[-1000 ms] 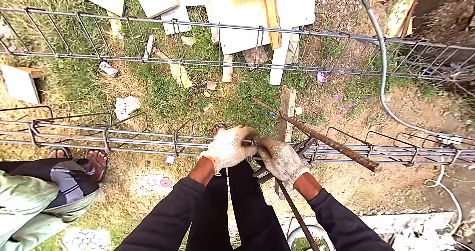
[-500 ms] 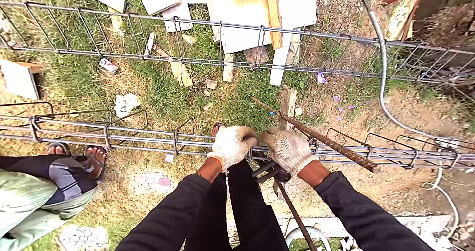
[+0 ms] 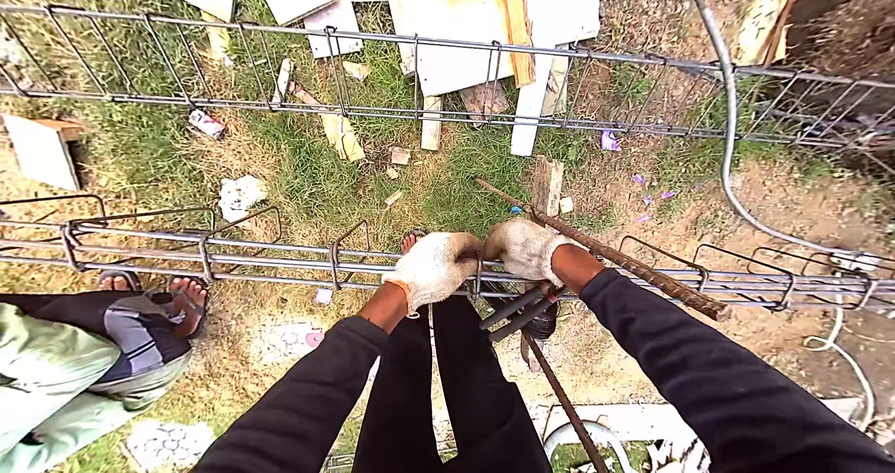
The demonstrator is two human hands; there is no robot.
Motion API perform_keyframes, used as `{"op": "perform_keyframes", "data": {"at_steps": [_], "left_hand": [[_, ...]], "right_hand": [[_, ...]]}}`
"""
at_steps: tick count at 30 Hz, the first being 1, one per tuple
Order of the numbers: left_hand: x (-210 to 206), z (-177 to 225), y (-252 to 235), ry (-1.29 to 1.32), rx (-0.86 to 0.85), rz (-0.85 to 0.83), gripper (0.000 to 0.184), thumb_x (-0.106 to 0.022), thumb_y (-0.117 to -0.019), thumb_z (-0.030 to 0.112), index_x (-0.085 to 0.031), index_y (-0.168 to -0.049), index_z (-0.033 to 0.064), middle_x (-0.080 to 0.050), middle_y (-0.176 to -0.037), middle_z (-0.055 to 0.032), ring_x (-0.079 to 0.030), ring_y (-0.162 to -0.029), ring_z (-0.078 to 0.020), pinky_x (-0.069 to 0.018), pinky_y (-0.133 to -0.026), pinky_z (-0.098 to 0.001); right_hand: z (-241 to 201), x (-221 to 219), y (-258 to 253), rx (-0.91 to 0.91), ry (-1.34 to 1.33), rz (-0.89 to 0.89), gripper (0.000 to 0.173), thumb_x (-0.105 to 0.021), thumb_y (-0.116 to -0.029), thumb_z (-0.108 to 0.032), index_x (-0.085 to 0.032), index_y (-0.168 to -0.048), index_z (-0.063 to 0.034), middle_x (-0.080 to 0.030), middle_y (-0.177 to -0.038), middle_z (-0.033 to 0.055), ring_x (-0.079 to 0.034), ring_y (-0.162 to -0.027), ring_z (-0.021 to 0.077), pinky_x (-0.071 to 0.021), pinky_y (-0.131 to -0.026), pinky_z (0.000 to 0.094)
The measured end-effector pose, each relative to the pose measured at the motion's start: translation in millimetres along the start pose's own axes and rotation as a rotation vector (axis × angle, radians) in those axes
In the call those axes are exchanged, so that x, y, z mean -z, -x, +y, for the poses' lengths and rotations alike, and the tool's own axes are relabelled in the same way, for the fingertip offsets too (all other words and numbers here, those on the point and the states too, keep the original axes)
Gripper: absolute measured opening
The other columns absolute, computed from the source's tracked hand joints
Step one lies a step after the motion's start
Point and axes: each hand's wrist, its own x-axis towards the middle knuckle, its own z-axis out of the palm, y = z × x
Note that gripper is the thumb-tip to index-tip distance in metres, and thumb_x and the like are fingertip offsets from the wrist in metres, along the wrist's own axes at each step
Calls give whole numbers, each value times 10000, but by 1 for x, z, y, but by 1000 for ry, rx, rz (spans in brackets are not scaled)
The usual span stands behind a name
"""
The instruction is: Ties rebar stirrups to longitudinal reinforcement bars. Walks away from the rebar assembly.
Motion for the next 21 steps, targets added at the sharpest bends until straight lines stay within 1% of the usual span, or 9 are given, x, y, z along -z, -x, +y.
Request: {"op": "perform_keyframes", "data": {"at_steps": [2,3,5,6,7,9,12,17,21], "left_hand": [[7,1,-5,-15,13,-56,261,-632,-988,228,-690,-1242,242,-739,-1071,47,-701,-978,-100,-580,-899,-435],[9,2,-8,-11,17,-61,270,-651,-965,213,-667,-1235,215,-737,-1049,34,-703,-960,-109,-584,-878,-434],[14,5,-10,14,50,-77,314,-689,-930,195,-626,-1237,194,-736,-1001,31,-709,-916,-105,-597,-840,-413],[18,8,-8,34,61,-101,367,-693,-935,171,-600,-1289,190,-741,-1020,18,-714,-925,-115,-598,-852,-413],[21,12,-6,55,60,-129,438,-691,-952,139,-564,-1368,194,-748,-1054,-3,-717,-940,-133,-587,-867,-422],[20,2,-12,16,2,-182,604,-670,-948,155,-458,-1502,266,-756,-1112,38,-723,-957,-96,-599,-882,-390],[26,-2,-15,-29,-31,-260,752,-686,-942,138,-347,-1592,308,-758,-1133,36,-728,-959,-94,-600,-889,-391],[31,-2,-18,-32,-45,-298,654,-683,-953,126,-427,-1527,308,-748,-1121,39,-725,-955,-104,-606,-877,-393],[28,-3,-17,-107,-93,-297,576,-632,-980,114,-466,-1499,301,-734,-1138,30,-709,-980,-122,-585,-894,-430]], "right_hand": [[6,-2,-4,-28,-116,43,141,-683,-885,-69,-760,-983,-135,-731,-973,79,-692,-951,261,-549,-866,529],[8,-2,-6,-48,-174,60,155,-705,-880,-75,-740,-1023,-125,-724,-982,81,-691,-947,253,-553,-868,521],[9,-2,-11,-98,-252,71,265,-756,-869,-112,-690,-1126,-119,-717,-1008,87,-694,-949,251,-563,-873,520],[9,-4,-14,-112,-282,74,324,-778,-862,-132,-667,-1166,-117,-716,-1012,88,-696,-947,249,-564,-875,518],[10,-6,-17,-111,-306,88,363,-791,-852,-153,-645,-1183,-117,-714,-996,82,-697,-926,239,-567,-858,508],[15,-14,-25,-74,-357,120,401,-800,-833,-171,-622,-1188,-117,-702,-971,61,-690,-894,204,-570,-830,469],[20,-27,-33,-26,-499,169,487,-838,-790,-181,-612,-1218,-116,-722,-961,46,-707,-872,162,-596,-825,425],[14,-18,-23,-65,-370,147,440,-787,-867,-215,-615,-1268,-157,-731,-1033,33,-715,-940,169,-593,-885,445],[5,0,-16,-119,-132,13,218,-714,-931,-254,-696,-1107,-127,-712,-977,90,-685,-929,265,-536,-841,527]]}}
